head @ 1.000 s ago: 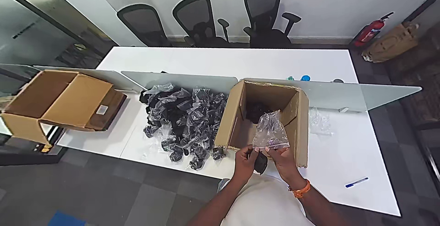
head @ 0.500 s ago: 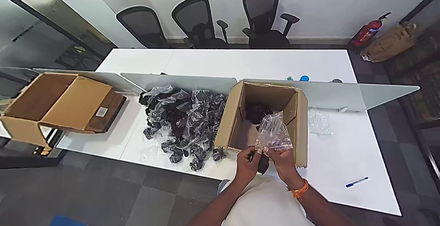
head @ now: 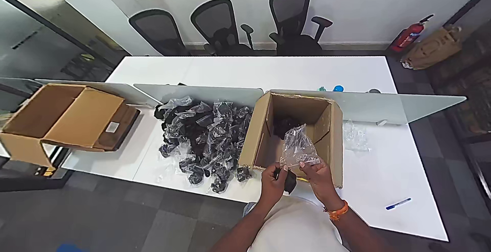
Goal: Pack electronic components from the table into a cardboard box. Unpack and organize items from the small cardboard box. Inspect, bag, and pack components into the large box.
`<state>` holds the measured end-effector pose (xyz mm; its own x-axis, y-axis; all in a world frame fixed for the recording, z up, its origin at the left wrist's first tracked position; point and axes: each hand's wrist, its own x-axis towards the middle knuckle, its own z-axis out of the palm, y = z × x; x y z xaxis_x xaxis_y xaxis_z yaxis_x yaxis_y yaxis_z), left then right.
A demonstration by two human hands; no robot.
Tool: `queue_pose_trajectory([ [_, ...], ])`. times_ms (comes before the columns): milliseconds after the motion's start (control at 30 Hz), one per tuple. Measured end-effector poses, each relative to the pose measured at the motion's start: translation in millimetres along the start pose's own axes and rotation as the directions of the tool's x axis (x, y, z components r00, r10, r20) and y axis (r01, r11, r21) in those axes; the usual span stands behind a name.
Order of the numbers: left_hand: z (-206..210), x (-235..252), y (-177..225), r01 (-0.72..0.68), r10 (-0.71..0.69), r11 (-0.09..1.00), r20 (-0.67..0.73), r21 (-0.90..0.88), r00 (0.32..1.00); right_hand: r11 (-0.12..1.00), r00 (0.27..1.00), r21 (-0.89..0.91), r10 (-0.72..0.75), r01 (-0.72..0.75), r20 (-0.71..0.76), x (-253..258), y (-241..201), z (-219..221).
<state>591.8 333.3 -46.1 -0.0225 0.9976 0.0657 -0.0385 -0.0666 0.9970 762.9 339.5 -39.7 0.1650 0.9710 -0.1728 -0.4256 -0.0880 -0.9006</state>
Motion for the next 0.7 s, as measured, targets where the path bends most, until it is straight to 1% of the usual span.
queue_pose_trajectory([
  [167, -0.1, 1.1, -1.4, -0.02, 0.02, 1.0, -0.018, 0.003, 1.0, 0.998, 0.999, -0.042, -0.043, 0.044, 0.019, 5.2, -5.0, -13.9],
  [367, 0.8, 1.1, -2.4, -0.006, 0.006, 1.0, 0.003, 0.004, 1.0, 0.993, 0.994, -0.051, -0.109, 0.109, -0.004, 6.1, -5.6, -14.4],
  [467, 0.8, 1.1, -3.3, -0.002, 0.001, 1.0, 0.013, 0.005, 1.0, 0.994, 0.995, -0.048, -0.1, 0.101, 0.025, 6.4, -5.1, -16.3],
  [600, -1.4, 1.6, -3.5, -0.001, 0.001, 1.0, 0.003, 0.015, 1.0, 0.988, 0.993, -0.102, -0.11, 0.113, 0.04, 3.8, -7.6, -20.7],
  [700, -1.5, 2.1, -3.8, 0.004, -0.003, 1.0, -0.005, 0.018, 1.0, 0.975, 0.987, -0.16, -0.158, 0.156, 0.0, 3.0, -7.4, -24.1],
])
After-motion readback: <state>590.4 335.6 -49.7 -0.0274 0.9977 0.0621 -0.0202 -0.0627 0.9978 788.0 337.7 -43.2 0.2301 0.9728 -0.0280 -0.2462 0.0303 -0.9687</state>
